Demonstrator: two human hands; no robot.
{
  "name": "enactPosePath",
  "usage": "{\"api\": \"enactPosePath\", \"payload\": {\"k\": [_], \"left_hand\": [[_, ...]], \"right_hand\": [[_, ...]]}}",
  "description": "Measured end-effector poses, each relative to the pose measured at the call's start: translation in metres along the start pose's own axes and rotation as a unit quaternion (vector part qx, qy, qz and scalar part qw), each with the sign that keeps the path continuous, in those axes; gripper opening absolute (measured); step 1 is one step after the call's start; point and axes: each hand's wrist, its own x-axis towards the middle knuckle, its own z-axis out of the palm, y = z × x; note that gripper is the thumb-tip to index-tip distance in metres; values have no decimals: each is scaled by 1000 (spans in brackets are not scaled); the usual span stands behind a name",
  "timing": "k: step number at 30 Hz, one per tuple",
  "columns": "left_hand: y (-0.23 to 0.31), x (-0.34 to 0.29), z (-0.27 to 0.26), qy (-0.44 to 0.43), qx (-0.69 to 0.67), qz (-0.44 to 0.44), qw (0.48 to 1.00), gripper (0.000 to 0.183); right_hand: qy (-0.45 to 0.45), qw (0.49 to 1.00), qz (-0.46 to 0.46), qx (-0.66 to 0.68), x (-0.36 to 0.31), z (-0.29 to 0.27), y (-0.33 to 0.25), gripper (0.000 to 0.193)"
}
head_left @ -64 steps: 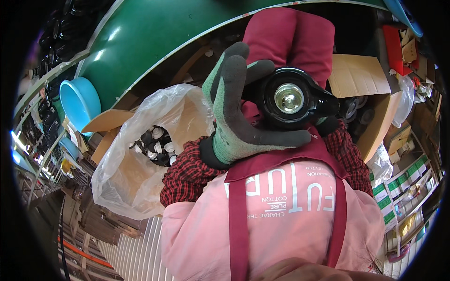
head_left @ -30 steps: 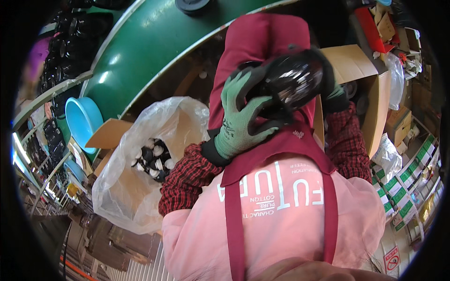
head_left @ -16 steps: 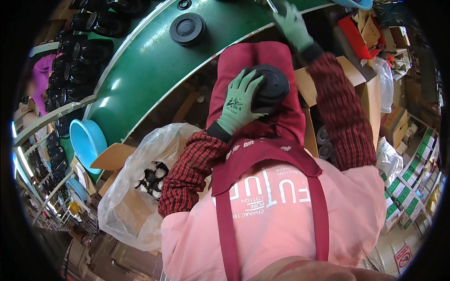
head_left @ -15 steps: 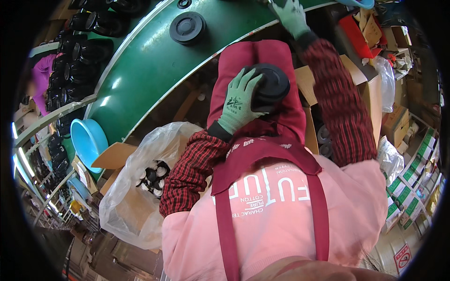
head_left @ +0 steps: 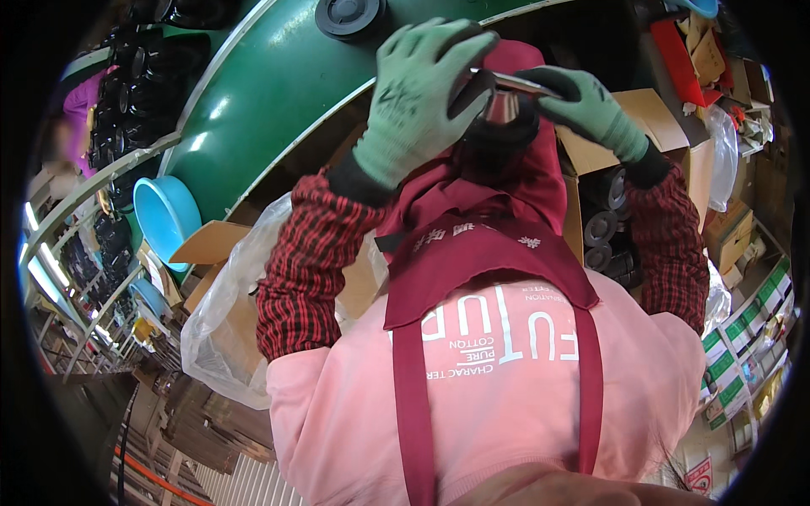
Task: The person repeatedly picks up black kettle bodies from a green work surface, inserts a small white circular component into the base, and secures a black lid. The person handles multiple kettles one at a time, placing each completed unit back on the surface.
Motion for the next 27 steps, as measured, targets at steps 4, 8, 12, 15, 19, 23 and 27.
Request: {"api": "enactPosePath", "payload": {"k": [4,8,12,15,19,23,27], "left_hand": [[-50,3,46,-179,-54,-23,982,33],[-27,-10,41,-152,-9,-16,988,33],[-38,-14,46,-162,-39,-1,986,27],[-46,-7,46,-236,-58,13,970,29],[-71,12,102,-151,-261,133,944,45],[-75,35,156,-161,-449,53,877,49],[-37,31,104,-73,-69,-239,966,38]], "right_hand": [[121,940,-23,-318,-18,34,-37,38],[54,934,-4,-353,-13,26,-15,48],[92,936,-160,-300,-23,28,-20,80],[90,978,-102,159,-4,34,6,65],[87,940,-257,-207,-22,87,-54,80],[98,946,-295,-96,34,122,-89,83],[333,912,-202,128,26,84,-33,62]]}}
